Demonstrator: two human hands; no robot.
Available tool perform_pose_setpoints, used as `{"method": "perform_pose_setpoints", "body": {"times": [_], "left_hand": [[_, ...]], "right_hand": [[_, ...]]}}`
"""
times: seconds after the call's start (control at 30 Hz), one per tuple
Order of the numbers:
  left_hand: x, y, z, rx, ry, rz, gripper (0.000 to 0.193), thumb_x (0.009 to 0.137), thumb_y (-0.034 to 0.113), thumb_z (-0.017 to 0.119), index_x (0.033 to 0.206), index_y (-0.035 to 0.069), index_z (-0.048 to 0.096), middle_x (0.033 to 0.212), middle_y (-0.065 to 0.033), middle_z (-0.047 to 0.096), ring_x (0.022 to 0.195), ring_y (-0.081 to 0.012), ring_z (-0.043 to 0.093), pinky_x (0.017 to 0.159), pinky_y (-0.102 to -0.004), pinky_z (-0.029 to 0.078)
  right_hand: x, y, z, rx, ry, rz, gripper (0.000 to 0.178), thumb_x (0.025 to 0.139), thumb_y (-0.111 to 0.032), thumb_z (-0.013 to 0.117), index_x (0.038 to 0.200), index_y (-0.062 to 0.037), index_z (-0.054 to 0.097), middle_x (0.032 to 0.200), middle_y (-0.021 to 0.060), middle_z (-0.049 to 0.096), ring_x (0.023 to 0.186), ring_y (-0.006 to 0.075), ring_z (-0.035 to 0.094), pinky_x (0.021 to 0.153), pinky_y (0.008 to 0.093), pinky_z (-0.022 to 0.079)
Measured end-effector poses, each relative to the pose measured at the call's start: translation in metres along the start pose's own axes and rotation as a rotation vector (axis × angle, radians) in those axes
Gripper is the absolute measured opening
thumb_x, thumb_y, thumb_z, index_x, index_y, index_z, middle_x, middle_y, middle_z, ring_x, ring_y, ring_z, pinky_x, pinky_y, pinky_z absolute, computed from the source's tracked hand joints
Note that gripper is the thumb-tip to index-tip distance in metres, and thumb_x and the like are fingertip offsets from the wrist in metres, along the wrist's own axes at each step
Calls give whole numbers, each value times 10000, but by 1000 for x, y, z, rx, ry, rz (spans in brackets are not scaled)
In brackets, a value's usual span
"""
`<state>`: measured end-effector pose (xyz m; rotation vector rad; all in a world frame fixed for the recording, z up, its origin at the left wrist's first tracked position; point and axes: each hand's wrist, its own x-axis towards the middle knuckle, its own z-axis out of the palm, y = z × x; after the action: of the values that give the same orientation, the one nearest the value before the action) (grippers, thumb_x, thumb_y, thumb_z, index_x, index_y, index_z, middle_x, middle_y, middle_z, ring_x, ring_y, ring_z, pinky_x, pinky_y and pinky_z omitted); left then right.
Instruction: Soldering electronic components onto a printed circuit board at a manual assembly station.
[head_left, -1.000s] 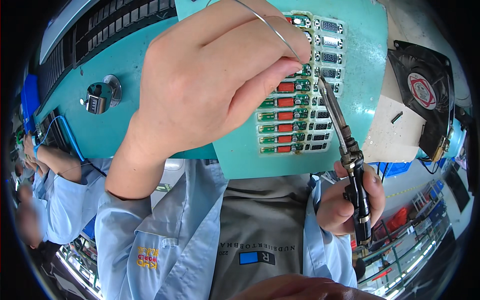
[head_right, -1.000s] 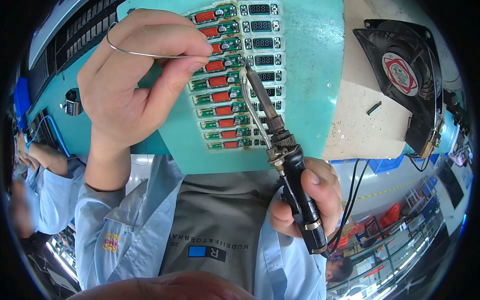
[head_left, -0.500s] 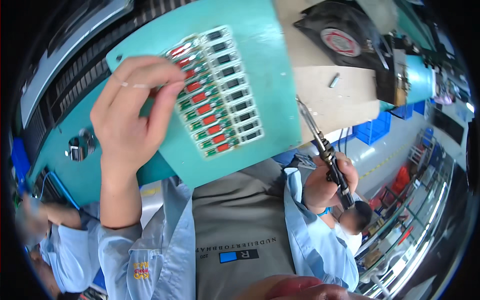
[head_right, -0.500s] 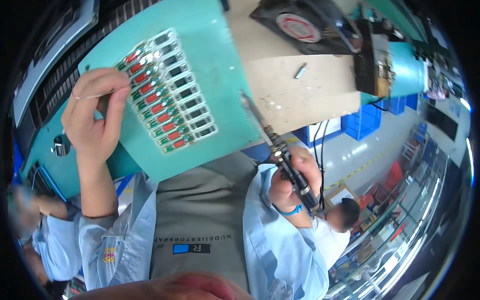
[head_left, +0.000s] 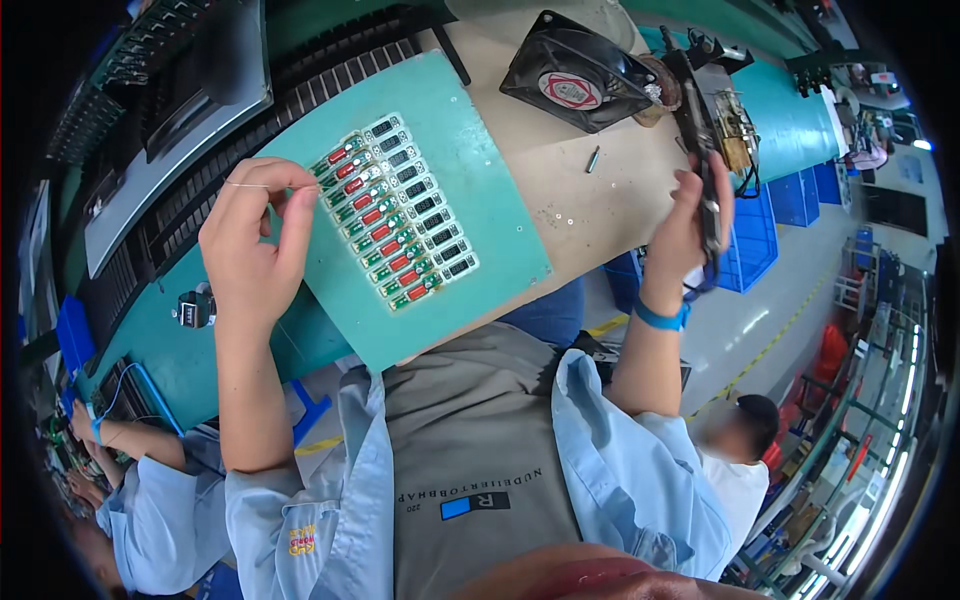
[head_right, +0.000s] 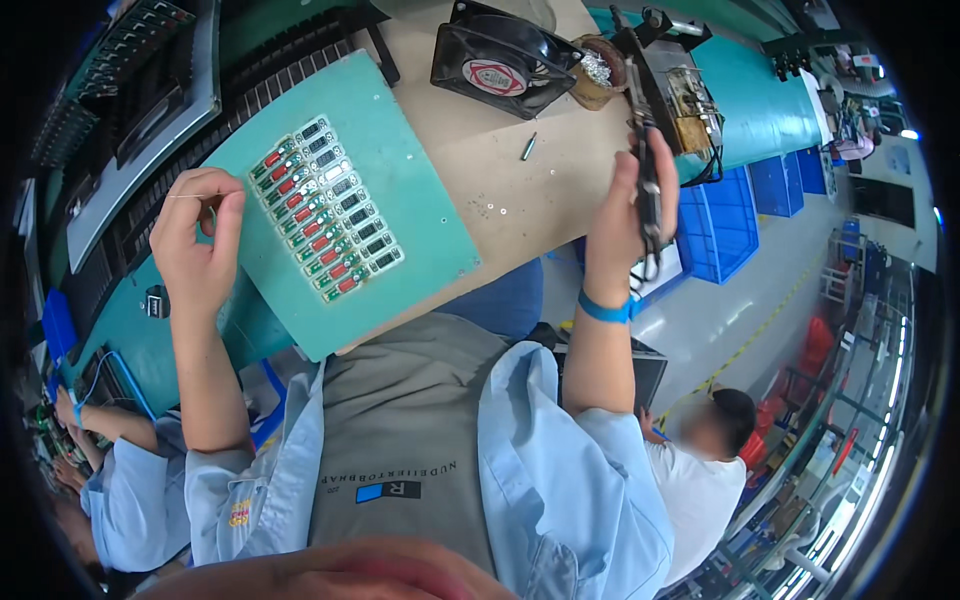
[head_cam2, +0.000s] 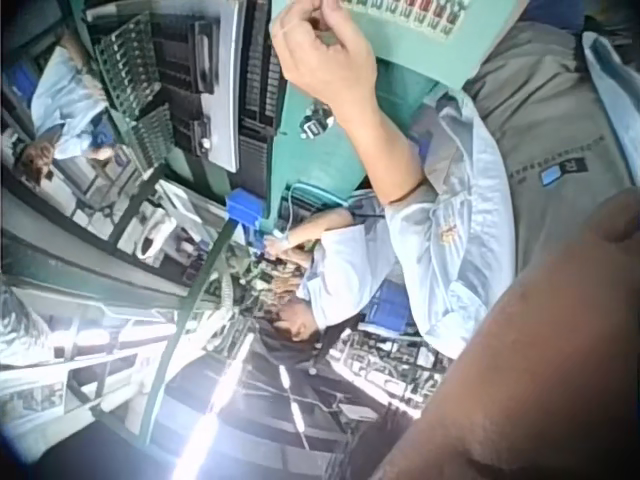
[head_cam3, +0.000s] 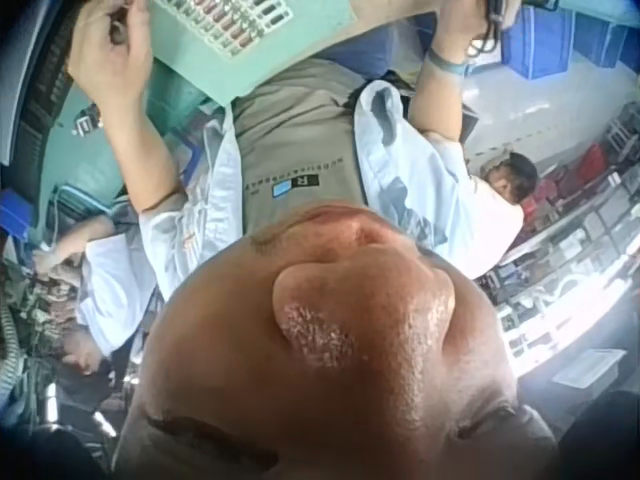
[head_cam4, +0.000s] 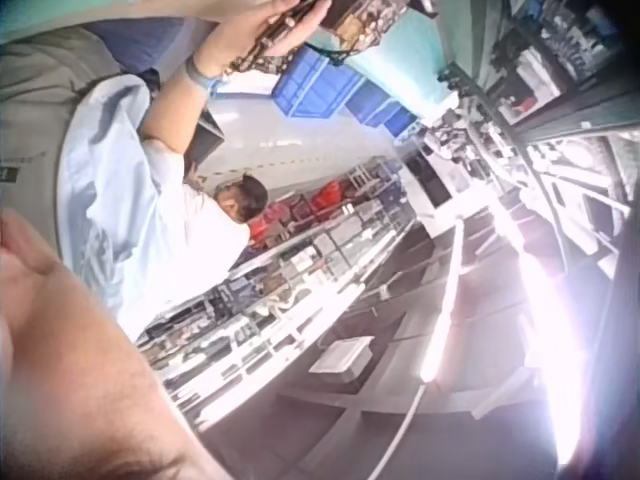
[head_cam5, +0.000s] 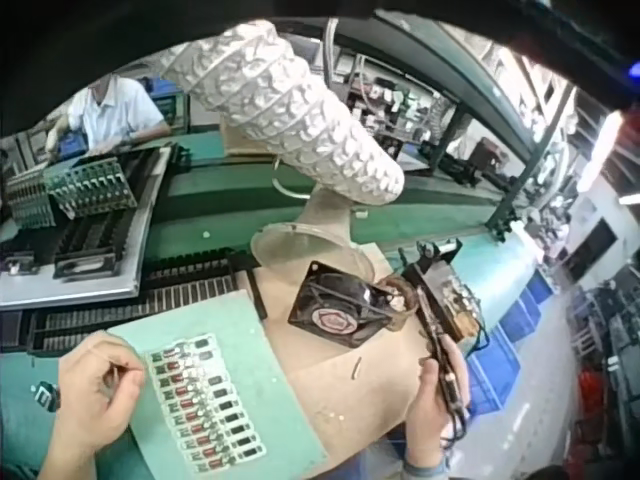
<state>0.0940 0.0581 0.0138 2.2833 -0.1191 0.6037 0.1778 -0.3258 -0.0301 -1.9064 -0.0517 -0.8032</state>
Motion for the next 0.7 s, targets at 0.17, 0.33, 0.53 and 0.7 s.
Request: {"method": "perform_pose_setpoints", "body": {"times": [0.17, 0.33, 0.53, 0.7], "left_hand": [[-9, 16, -4, -10, 28, -5, 117, 816, -45, 682, 907, 27, 674, 933, -52, 672, 707, -129, 531, 601, -232, 399], [-29, 20, -4, -61, -9, -24, 121, 777, -48, 659, 869, 31, 656, 875, -52, 645, 688, -134, 517, 590, -238, 389], [-47, 31, -3, -133, -85, 126, 134, 714, -32, 651, 823, 45, 640, 785, -51, 607, 636, -160, 491, 573, -255, 387], [-53, 45, 1, -103, -106, 162, 142, 682, -16, 669, 796, 66, 642, 722, -34, 582, 596, -176, 473, 568, -269, 392]], "right_hand": [[-1, 21, 0, -208, -102, -134, 336, 1008, -97, 615, 1327, 11, 618, 1058, 163, 741, 880, 177, 688, 726, 248, 520], [-17, 6, -13, 159, -6, 140, 339, 1023, -131, 604, 1346, -28, 614, 1101, 181, 726, 907, 220, 696, 775, 284, 545], [-32, 4, -59, 1017, -145, 122, 399, 1037, -264, 605, 1399, -97, 598, 1164, 183, 700, 918, 210, 625, 769, 283, 479], [-38, -5, -72, 1260, -225, 112, 454, 1034, -337, 619, 1444, -146, 580, 1161, 165, 704, 891, 195, 583, 749, 285, 439]]}}
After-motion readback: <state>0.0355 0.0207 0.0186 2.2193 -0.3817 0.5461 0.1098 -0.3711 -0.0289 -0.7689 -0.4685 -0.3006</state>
